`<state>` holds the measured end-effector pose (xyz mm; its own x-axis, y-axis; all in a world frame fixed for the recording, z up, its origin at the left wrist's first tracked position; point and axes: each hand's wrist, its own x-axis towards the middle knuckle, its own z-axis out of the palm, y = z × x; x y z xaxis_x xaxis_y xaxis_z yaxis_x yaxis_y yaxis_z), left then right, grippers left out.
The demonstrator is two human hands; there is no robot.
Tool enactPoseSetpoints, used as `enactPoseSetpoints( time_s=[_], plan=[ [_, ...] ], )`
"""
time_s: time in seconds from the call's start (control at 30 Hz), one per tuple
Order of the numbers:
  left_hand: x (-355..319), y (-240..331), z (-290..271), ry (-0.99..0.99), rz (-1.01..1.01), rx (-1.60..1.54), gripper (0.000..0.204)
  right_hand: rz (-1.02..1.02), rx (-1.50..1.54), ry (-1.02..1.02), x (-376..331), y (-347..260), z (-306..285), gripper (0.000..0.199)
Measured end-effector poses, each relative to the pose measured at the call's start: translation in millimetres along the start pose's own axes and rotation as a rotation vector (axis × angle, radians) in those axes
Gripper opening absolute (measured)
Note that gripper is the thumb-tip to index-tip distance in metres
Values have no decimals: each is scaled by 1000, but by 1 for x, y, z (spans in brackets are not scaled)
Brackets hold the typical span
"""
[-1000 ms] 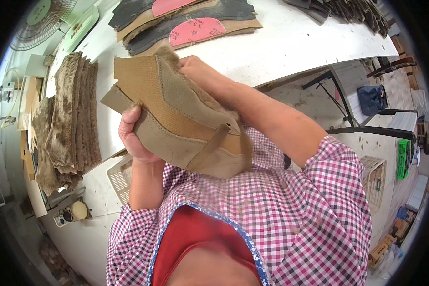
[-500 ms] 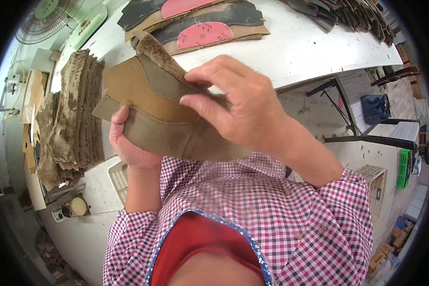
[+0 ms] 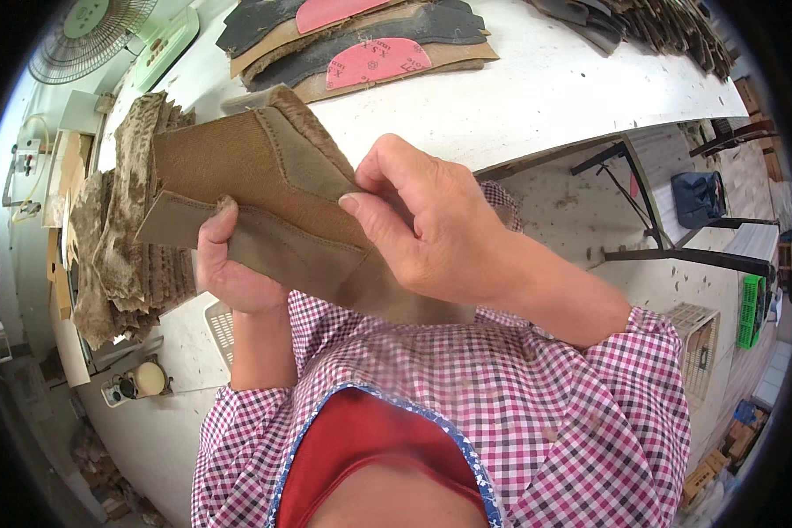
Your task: The person repeatedly picks up individual fabric pieces from a stack on a table, unfolds them to view both sides, and places them back down. The person handles the pieces one at a time in a repetitive loop.
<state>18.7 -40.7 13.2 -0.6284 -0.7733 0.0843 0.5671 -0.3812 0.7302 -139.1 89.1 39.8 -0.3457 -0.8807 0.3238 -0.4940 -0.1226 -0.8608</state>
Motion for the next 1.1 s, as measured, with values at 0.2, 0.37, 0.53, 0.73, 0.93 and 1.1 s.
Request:
enactPoseSetpoints(
  time_s=[0.2,0.37,0.53,0.73,0.93,1.1],
  plan=[
    [0,0,4,-19,-135,-16,45,-201,-89,169,7,13,10,12],
    [-6,-11,-1,-50,-143,15,46,-292,-135,130,17,8,6,15],
    [-7,-12,4,-73,-178,-2,49,-32,196,90,8,-1,9,13],
    [-11,-20,-3,-46,-215,67,51,80,339,20,17,-10,7,13],
    [-9,-18,-1,-68,-239,18,51,156,558,29,19,-9,7,15],
    [-7,-14,2,-108,-227,-48,50,241,575,-125,30,-20,-4,13]
  ],
)
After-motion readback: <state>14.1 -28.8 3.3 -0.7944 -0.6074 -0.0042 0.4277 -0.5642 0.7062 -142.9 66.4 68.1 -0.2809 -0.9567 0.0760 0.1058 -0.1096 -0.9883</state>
